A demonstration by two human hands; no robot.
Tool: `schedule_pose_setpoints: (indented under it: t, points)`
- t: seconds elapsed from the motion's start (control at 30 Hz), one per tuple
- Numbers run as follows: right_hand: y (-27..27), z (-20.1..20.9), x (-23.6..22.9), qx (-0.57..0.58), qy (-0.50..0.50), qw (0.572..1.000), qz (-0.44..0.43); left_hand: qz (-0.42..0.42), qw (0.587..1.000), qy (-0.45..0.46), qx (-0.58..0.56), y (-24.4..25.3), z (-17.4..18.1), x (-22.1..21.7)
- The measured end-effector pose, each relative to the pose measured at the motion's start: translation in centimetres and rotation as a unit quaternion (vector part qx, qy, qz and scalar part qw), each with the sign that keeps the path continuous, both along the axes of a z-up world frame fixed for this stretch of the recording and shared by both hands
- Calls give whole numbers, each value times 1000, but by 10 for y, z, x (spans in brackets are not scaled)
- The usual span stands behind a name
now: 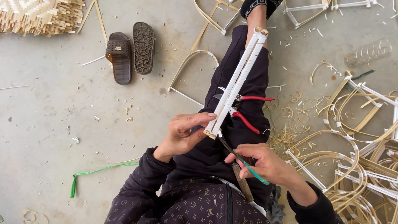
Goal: The recorder is assembling and securing wooden bamboo frame components using white tape and cutting tools while sitting on the floor.
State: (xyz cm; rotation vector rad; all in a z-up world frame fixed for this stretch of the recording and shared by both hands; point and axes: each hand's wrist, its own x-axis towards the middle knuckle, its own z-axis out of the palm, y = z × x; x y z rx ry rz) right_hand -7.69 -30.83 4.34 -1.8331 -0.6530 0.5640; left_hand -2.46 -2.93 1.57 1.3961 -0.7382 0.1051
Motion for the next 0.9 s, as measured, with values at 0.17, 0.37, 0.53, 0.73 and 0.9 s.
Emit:
schedule_pose_setpoints:
  t: [0.17,0.37,0.53,0.73,0.9]
  points:
    - [10,40,4,-114,-73,990,-41,37,994,-55,85,10,17,1]
    - [16,56,6,-211,-208,950,-102,55,977,-139,153,17,41,4]
    - [15,47,10,-231,-297,921,-104,48,970,-159,175,24,43,7]
    - [-14,-1,15,-158,-182,958,-157,79,983,-95,138,29,27,17]
    - [-31,6,39,95,-45,949,-296,18,989,116,-90,45,27,7]
